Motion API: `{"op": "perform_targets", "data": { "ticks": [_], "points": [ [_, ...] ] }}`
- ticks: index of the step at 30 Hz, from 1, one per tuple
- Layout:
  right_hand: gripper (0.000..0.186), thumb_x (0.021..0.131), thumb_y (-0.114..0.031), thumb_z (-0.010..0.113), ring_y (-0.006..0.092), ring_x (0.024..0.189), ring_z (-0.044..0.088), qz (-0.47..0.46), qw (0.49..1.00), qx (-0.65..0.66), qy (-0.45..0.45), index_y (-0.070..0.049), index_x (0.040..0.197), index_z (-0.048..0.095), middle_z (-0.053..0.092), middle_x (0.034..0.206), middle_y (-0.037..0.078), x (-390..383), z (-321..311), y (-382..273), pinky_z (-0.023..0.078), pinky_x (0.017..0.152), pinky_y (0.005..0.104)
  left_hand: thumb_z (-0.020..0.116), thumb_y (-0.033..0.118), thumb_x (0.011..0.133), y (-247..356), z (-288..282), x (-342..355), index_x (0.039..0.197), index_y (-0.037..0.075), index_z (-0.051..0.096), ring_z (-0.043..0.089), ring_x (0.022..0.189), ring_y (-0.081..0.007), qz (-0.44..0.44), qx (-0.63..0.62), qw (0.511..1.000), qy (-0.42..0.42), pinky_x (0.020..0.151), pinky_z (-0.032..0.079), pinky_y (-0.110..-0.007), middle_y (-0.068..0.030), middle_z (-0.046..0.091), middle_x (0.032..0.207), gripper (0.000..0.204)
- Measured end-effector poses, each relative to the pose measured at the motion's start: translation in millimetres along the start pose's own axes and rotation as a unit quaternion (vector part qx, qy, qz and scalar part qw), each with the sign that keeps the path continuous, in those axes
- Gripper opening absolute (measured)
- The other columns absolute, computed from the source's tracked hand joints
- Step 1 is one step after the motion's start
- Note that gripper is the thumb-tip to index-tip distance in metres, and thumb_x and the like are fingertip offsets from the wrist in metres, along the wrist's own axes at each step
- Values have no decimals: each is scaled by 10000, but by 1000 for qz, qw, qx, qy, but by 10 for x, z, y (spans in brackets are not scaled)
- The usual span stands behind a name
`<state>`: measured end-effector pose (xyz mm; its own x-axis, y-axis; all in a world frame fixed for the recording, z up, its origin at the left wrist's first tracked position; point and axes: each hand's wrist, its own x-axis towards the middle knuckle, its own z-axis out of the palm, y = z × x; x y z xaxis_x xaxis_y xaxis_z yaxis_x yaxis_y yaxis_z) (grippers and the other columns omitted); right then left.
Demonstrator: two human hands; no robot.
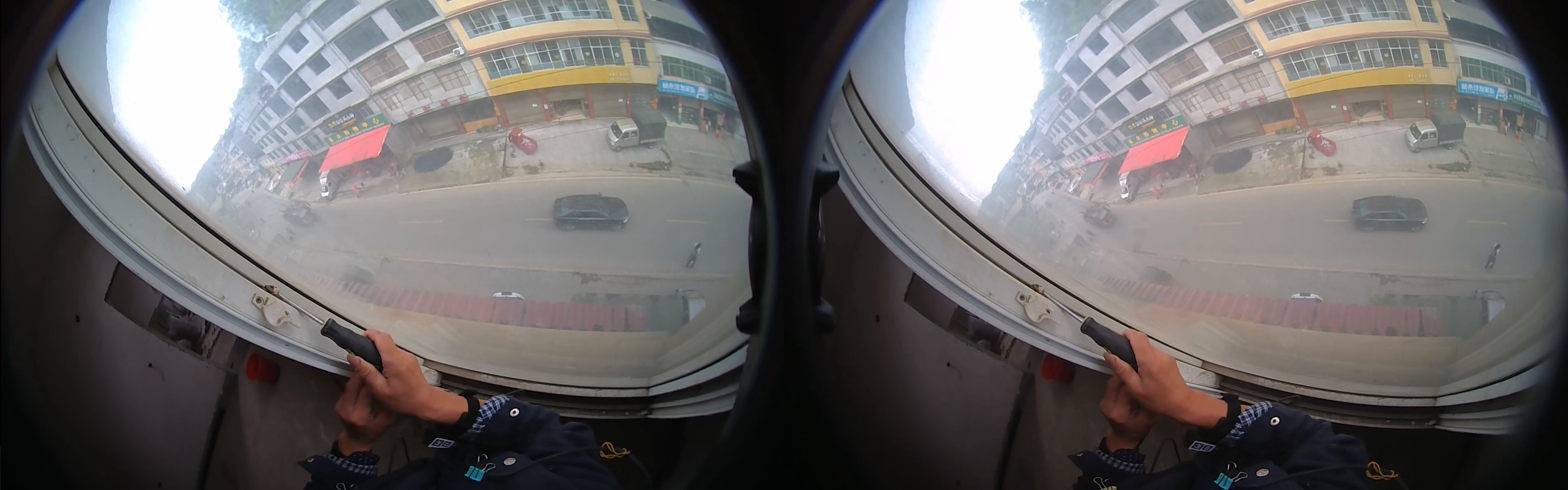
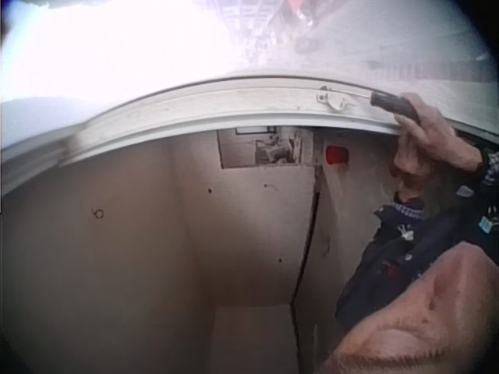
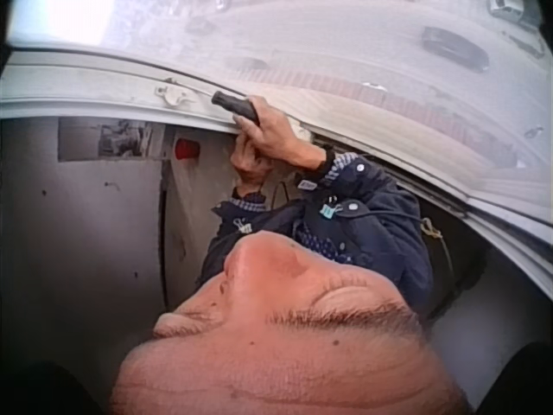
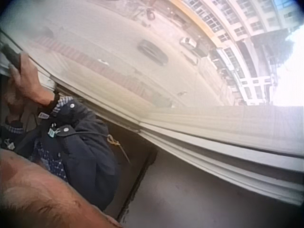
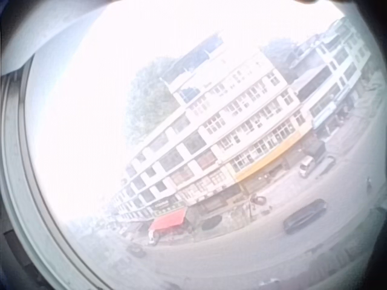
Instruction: The person uses a screwdriver to loosen and remove screws from a window frame, then uses a yellow plastic tool to pry and scrape along the frame's edge. The window is opened during the process, and the person continues to work on the frame's lower edge.
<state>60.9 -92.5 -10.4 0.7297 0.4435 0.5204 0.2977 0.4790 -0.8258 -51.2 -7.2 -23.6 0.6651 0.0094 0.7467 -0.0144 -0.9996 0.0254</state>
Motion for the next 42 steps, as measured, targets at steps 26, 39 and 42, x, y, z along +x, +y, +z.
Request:
{"op": "perform_targets", "data": {
  "ticks": [26,39,42],
  "points": [
    [457,1013,-411,648,415,778,716,51,998,-4,33,-63,1287,538,705,875,212,-146,73,79,553,641,449,729,137,743,96,34,-143,1003,8,762,709,732,-334,0,-22,998,62,627,566,-382,-162,722,958,293],
    [443,1015,-429,634,419,722,705,48,997,-39,35,-69,1252,532,706,814,195,-143,94,79,539,600,472,713,112,763,84,31,-177,977,-30,757,732,801,-336,-1,-19,999,47,714,595,-388,-191,723,957,261],
    [442,1016,-436,630,416,719,706,46,997,-42,38,-73,1248,533,704,806,192,-157,76,60,539,601,472,760,141,758,116,38,-185,1016,21,764,712,744,-319,-1,-22,999,50,629,565,-384,-148,716,971,285]
  ]
}}
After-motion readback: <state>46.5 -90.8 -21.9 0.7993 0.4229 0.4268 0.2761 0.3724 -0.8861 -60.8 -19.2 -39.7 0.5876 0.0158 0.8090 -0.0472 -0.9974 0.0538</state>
